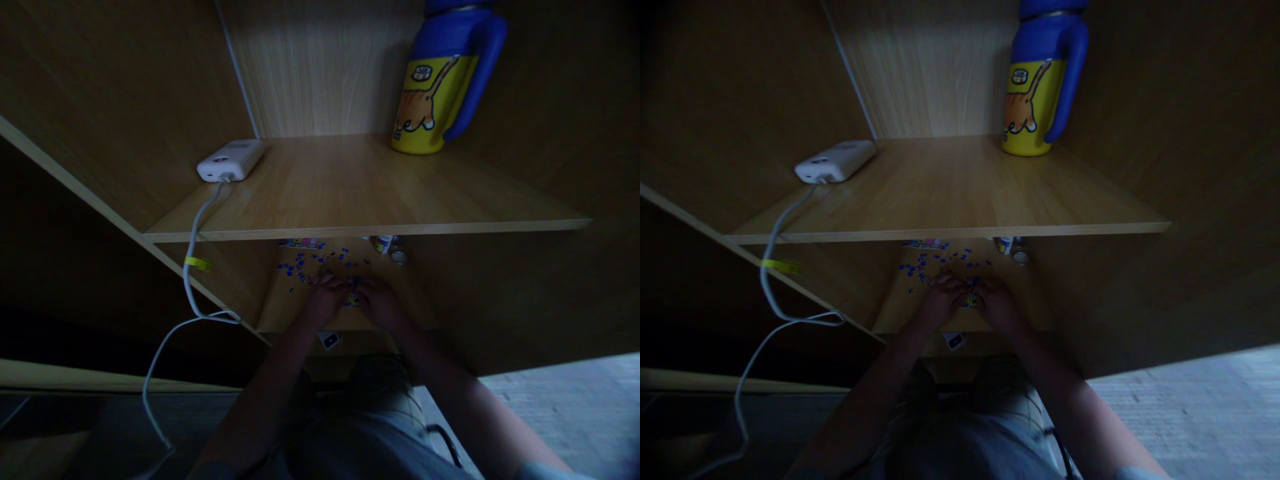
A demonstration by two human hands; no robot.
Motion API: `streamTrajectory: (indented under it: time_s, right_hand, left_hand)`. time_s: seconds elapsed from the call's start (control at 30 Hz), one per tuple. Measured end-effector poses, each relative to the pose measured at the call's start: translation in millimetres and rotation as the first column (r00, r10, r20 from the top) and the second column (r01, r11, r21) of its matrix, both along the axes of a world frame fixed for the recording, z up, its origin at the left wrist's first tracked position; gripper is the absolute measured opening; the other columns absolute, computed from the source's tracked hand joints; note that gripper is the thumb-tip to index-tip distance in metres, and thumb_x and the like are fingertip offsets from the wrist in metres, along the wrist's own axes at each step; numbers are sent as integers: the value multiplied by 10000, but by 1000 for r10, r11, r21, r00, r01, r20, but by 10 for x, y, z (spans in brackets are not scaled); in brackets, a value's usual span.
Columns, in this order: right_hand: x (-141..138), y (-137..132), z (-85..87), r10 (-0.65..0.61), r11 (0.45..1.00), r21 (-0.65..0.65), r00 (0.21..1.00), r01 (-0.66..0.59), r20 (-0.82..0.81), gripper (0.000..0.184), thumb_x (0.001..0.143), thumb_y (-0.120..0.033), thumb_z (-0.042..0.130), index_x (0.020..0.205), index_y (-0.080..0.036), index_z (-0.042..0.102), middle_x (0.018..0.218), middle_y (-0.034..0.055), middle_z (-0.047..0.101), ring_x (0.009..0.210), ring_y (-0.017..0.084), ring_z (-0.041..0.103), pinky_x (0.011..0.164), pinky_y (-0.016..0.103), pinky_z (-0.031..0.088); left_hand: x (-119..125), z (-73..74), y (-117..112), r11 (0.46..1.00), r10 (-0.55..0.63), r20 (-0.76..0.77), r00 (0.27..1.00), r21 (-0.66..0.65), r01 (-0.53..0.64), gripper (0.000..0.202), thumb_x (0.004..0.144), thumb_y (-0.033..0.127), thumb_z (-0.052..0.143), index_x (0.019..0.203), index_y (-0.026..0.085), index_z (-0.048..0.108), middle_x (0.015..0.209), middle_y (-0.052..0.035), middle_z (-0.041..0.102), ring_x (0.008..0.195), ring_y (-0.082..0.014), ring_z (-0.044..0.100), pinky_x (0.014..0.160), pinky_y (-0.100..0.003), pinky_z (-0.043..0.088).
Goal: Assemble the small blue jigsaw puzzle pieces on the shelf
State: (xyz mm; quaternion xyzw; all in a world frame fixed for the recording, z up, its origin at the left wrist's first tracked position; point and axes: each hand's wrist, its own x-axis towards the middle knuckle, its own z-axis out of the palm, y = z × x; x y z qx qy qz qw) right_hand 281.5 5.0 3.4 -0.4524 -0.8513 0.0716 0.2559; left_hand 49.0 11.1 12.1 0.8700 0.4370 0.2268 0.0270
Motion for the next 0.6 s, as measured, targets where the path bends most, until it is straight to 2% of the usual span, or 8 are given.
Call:
streamTrajectory:
  time_s: [0.17, 0.33, 0.5, 0.6]
  right_hand:
    - [3, -9, 11, -12, 1000, 18, 1000, 12, 5, 235, 1010, -94, 617, 1082, -221, 801, 1099, 100, 784, 1041, 272, 674, 989, 416, 529]
    - [13, -4, 3, 3, 1000, 7, 1000, -3, 3, 231, 1012, -88, 624, 1086, -226, 793, 1109, 84, 788, 1062, 266, 679, 1007, 410, 528]
    - [8, -8, 13, -3, 1000, 3, 1000, 3, 9, 195, 1012, -97, 652, 1072, -221, 790, 1104, 90, 779, 1049, 266, 676, 1003, 404, 526]
    - [-2, -15, 23, -10, 1000, -8, 1000, 10, -6, 224, 1003, -81, 651, 1098, -224, 795, 1109, 90, 781, 1042, 262, 678, 986, 393, 527]
  left_hand:
    - [8, -42, -10, 999, -33, -27, 999, 6, 33, 265, 1115, 304, 691, 1329, 315, 847, 1230, -73, 851, 1164, -291, 681, 1050, -499, 516]
    - [11, 6, -36, 999, -32, 6, 999, -9, 32, 236, 1118, 319, 690, 1280, 302, 862, 1206, -75, 851, 1165, -287, 693, 1067, -505, 526]
    - [24, 46, -67, 1000, -29, 10, 1000, -3, 30, 271, 1123, 358, 683, 1335, 289, 839, 1207, -81, 840, 1195, -295, 693, 1082, -505, 535]
    - [31, 52, -70, 1000, -28, -2, 1000, -9, 28, 248, 1122, 359, 686, 1284, 281, 857, 1201, -76, 846, 1189, -305, 696, 1075, -513, 536]
